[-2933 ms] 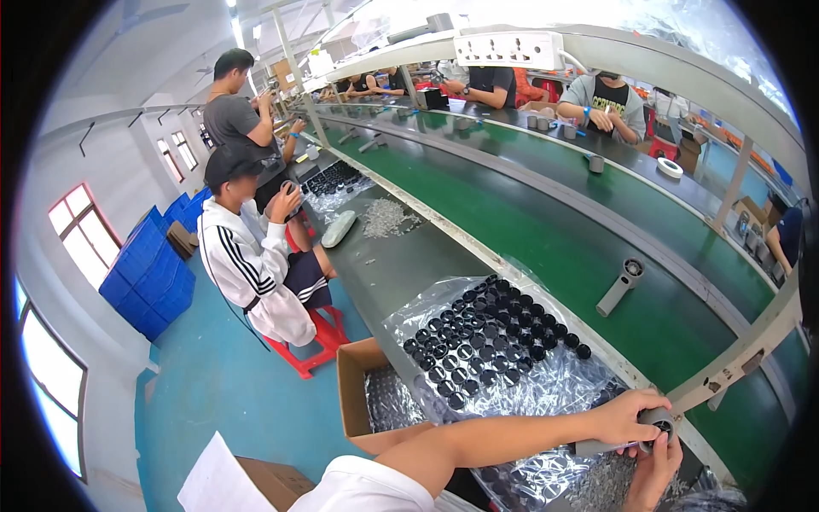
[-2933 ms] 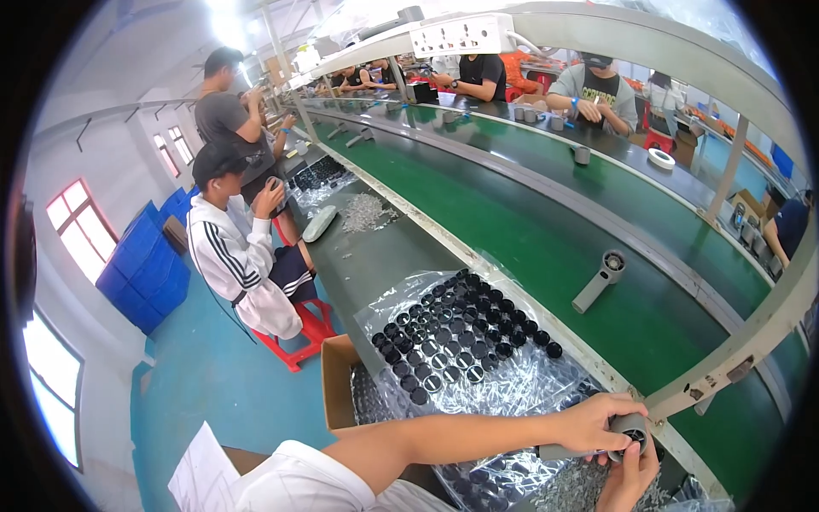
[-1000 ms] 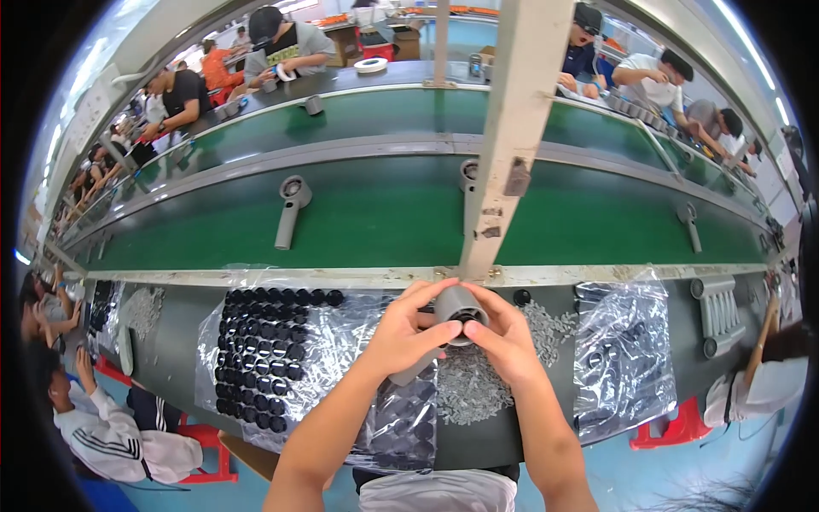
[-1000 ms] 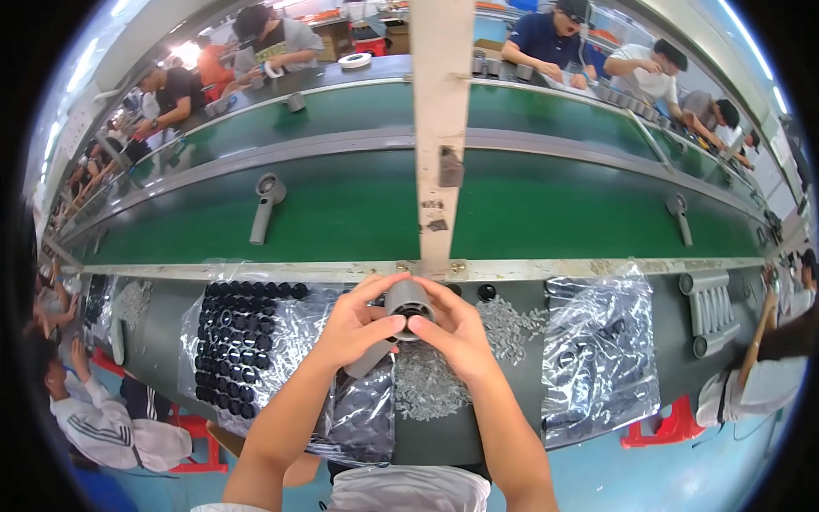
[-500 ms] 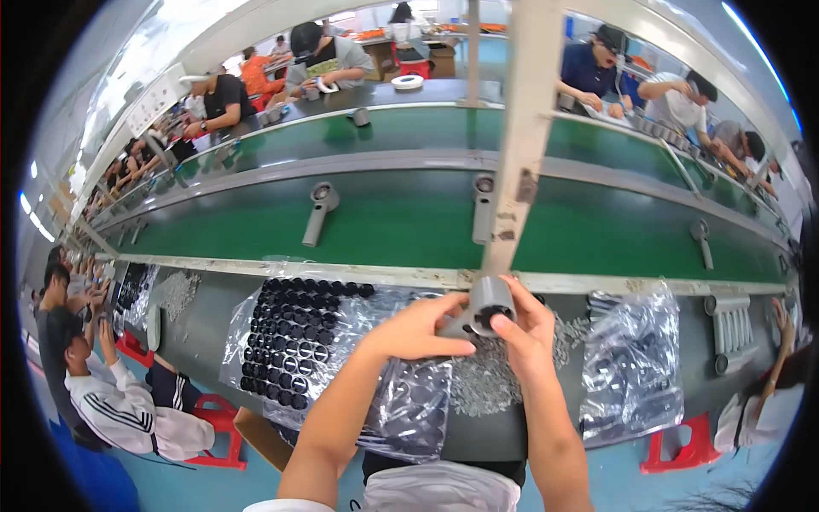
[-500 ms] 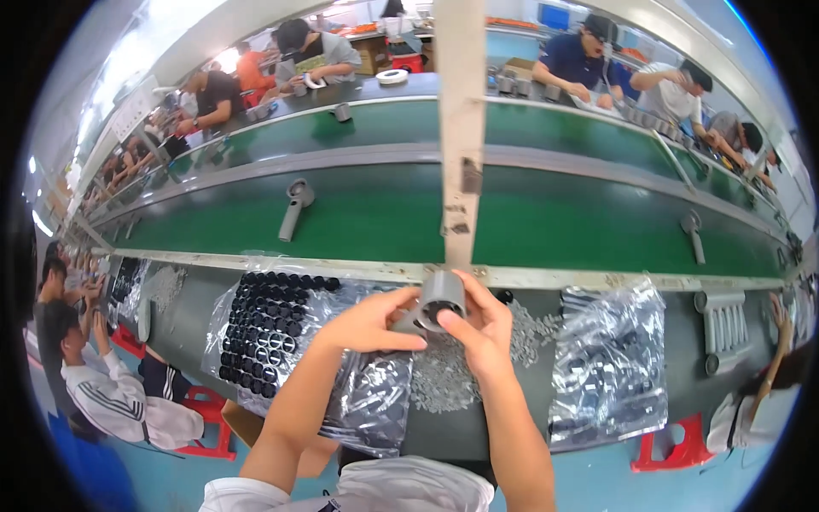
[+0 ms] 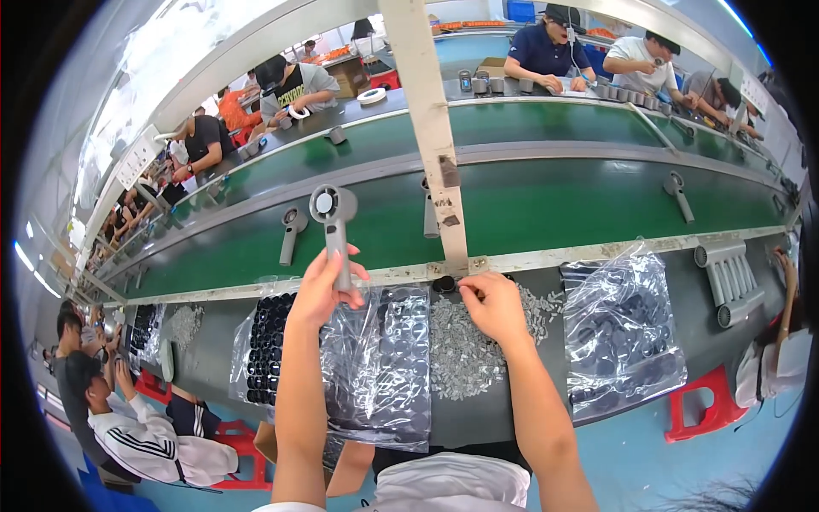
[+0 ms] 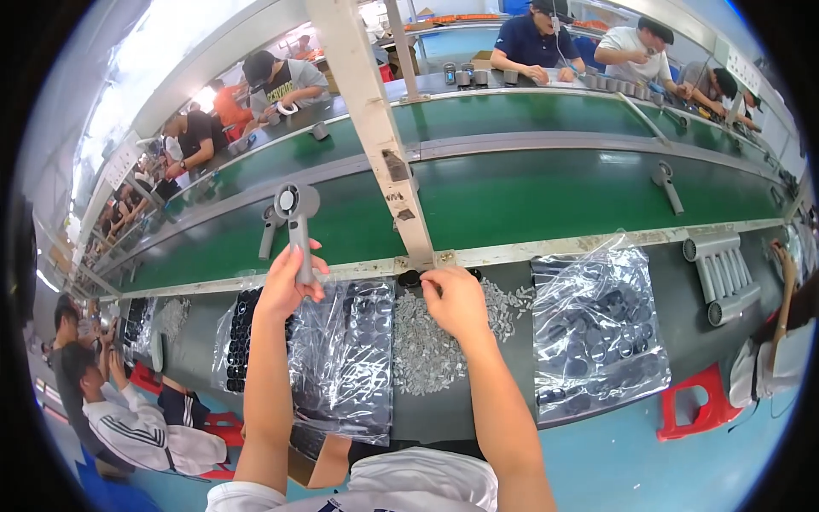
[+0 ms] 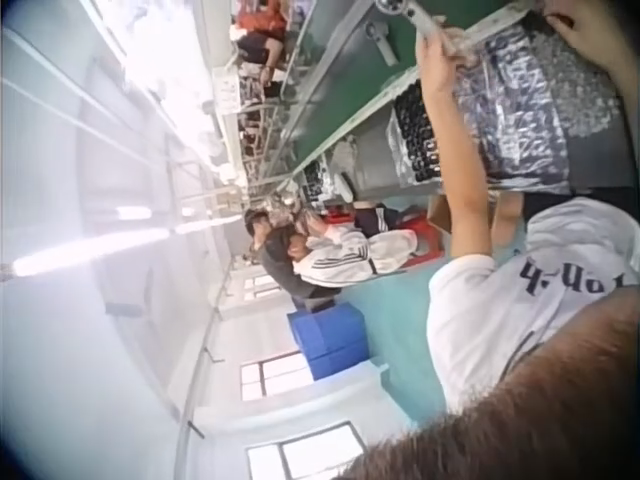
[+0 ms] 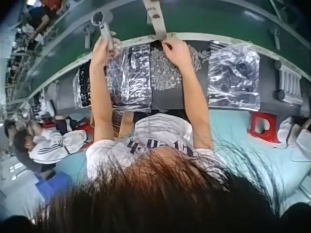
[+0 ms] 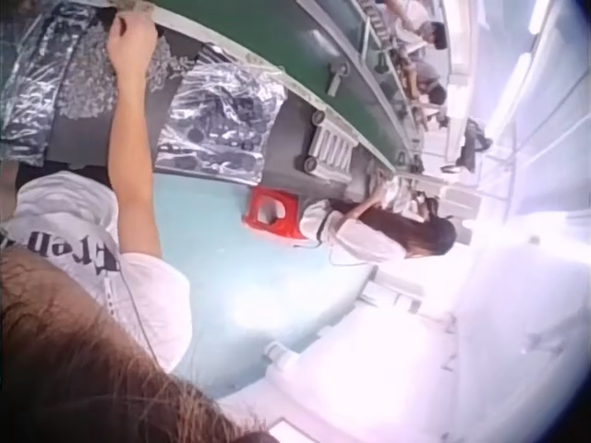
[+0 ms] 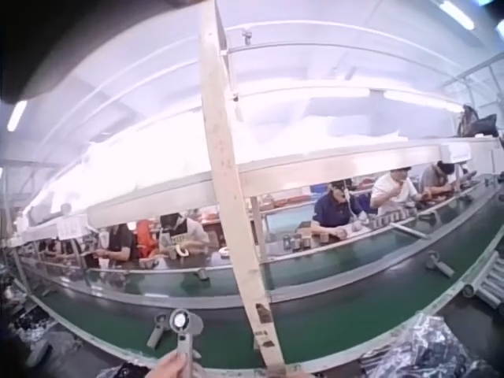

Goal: The person assembles circular components by hand, fitting plastic housings and metal parts together on a production line.

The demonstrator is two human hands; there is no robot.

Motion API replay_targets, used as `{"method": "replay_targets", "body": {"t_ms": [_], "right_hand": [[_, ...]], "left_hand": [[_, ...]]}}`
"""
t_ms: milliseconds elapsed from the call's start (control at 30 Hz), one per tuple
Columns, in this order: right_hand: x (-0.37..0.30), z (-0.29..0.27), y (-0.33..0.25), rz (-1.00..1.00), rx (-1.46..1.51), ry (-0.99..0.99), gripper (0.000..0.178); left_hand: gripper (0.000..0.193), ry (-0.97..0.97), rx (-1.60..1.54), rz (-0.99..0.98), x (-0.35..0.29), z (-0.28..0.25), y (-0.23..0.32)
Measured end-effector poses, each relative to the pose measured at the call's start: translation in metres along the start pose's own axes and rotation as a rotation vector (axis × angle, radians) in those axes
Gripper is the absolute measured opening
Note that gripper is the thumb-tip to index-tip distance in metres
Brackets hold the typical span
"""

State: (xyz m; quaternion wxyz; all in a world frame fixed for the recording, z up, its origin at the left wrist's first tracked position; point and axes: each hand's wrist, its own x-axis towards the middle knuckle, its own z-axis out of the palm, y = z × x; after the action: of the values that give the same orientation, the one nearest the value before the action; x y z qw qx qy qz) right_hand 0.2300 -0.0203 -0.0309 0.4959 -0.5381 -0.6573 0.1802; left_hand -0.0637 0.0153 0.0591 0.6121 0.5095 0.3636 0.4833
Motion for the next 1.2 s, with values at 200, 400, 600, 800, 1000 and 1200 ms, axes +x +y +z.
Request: {"method": "replay_targets", "body": {"t_ms": [200,400,600,800,1000,1200], "right_hand": [[-0.011,0.004,0.007,-0.065,-0.342,-0.074,0.011],[-0.01,0.001,0.006,0.042,-0.465,-0.128,0.01],[-0.012,0.005,-0.004,0.023,-0.476,-0.301,0.012],[-0.014,-0.008,0.002,0.046,-0.573,-0.275,0.014],[-0.015,-0.009,-0.002,0.042,-0.51,-0.366,0.013],[-0.018,-0.001,-0.004,0.026,-0.409,-0.319,0.008]], "left_hand": [[0.051,0.102,0.182,-0.284,0.068,-0.045,-0.035],[0.052,0.191,0.197,-0.349,0.12,-0.061,-0.075],[0.047,0.478,1.146,-0.079,0.153,-0.105,-0.102],[0.044,0.509,1.555,0.188,0.151,0.006,-0.06],[0.044,0.328,1.453,0.008,0.165,0.027,-0.097],[0.019,0.166,-0.142,-0.408,0.168,-0.002,-0.086]]}}
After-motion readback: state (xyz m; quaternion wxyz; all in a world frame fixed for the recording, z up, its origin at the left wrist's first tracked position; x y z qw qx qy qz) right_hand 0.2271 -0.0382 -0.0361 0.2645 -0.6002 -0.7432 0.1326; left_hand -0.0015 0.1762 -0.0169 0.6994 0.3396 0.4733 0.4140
